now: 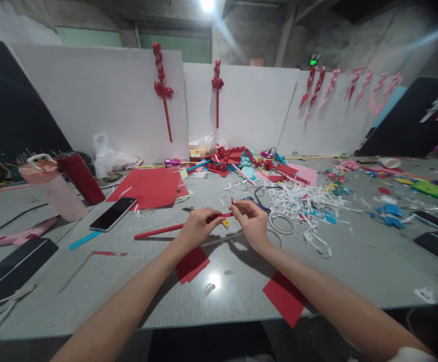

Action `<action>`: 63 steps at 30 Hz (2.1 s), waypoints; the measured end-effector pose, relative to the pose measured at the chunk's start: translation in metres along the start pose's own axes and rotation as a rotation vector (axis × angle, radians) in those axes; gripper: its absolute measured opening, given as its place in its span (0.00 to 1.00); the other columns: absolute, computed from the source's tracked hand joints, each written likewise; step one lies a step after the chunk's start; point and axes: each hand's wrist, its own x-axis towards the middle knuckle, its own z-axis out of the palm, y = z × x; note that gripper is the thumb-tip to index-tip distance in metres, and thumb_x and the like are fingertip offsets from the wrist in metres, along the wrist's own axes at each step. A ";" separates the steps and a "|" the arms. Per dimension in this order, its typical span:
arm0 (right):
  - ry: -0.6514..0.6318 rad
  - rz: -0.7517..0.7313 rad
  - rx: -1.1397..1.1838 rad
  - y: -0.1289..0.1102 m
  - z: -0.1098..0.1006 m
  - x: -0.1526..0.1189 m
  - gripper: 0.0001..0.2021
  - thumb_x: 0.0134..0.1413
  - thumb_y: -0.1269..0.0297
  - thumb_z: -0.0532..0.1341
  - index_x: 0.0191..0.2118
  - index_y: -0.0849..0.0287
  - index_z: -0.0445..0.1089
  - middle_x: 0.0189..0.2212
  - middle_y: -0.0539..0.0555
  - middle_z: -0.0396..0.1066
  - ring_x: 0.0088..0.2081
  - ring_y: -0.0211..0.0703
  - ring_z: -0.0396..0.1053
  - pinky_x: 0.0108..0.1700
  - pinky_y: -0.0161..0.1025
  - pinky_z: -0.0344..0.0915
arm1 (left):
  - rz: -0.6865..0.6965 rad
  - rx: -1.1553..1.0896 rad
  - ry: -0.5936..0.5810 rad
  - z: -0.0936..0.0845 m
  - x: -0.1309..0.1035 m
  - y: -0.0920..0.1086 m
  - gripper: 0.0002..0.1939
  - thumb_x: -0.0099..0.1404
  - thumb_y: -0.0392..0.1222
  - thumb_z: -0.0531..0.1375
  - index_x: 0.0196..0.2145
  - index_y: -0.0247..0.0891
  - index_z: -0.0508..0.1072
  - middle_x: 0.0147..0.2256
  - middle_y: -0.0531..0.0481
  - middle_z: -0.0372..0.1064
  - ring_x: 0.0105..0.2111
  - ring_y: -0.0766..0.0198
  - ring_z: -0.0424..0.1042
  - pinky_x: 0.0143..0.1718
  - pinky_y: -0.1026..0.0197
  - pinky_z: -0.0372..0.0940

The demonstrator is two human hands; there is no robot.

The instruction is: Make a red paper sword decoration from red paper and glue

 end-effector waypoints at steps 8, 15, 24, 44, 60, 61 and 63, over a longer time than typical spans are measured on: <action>-0.044 -0.034 -0.027 0.001 -0.001 0.003 0.10 0.57 0.56 0.68 0.38 0.56 0.76 0.31 0.52 0.76 0.31 0.42 0.71 0.35 0.39 0.66 | -0.009 0.010 -0.014 -0.002 0.001 0.001 0.10 0.69 0.46 0.64 0.42 0.38 0.80 0.35 0.46 0.80 0.31 0.64 0.75 0.34 0.62 0.66; -0.061 0.003 -0.004 0.002 -0.002 0.004 0.10 0.57 0.57 0.69 0.39 0.57 0.76 0.32 0.53 0.77 0.32 0.41 0.72 0.35 0.38 0.67 | -0.028 0.004 -0.004 -0.001 0.001 0.001 0.08 0.68 0.44 0.65 0.41 0.39 0.81 0.35 0.48 0.80 0.30 0.65 0.74 0.34 0.63 0.65; -0.083 0.069 0.198 -0.005 0.002 0.003 0.12 0.56 0.55 0.70 0.39 0.57 0.74 0.30 0.51 0.78 0.26 0.40 0.73 0.31 0.38 0.71 | 0.073 0.031 -0.056 -0.006 0.002 0.012 0.10 0.72 0.43 0.60 0.47 0.40 0.79 0.39 0.46 0.78 0.34 0.64 0.75 0.38 0.62 0.67; -0.146 0.070 0.237 -0.007 0.002 -0.002 0.11 0.56 0.57 0.70 0.40 0.56 0.75 0.33 0.52 0.78 0.31 0.40 0.75 0.35 0.38 0.72 | 0.013 -0.154 -0.085 0.000 0.003 0.018 0.06 0.68 0.39 0.63 0.33 0.36 0.78 0.34 0.47 0.79 0.30 0.66 0.73 0.33 0.64 0.64; -0.117 0.068 0.239 -0.010 0.001 -0.003 0.11 0.56 0.56 0.70 0.39 0.56 0.75 0.32 0.53 0.78 0.31 0.42 0.76 0.36 0.40 0.74 | -0.097 -0.268 -0.016 -0.002 0.007 0.019 0.07 0.66 0.42 0.66 0.32 0.37 0.83 0.37 0.45 0.81 0.35 0.62 0.78 0.36 0.63 0.69; -0.105 0.070 0.246 -0.011 0.002 -0.003 0.11 0.56 0.56 0.70 0.39 0.56 0.75 0.33 0.53 0.79 0.31 0.42 0.76 0.36 0.40 0.74 | -0.099 -0.270 -0.009 -0.002 0.007 0.019 0.07 0.66 0.43 0.66 0.33 0.38 0.83 0.37 0.45 0.81 0.35 0.62 0.79 0.36 0.63 0.69; -0.081 0.077 0.265 -0.012 0.003 -0.004 0.11 0.57 0.56 0.70 0.40 0.56 0.74 0.34 0.54 0.79 0.32 0.42 0.76 0.38 0.41 0.75 | -0.103 -0.275 0.004 -0.003 0.007 0.019 0.08 0.66 0.44 0.66 0.33 0.38 0.83 0.37 0.45 0.81 0.35 0.62 0.79 0.36 0.63 0.70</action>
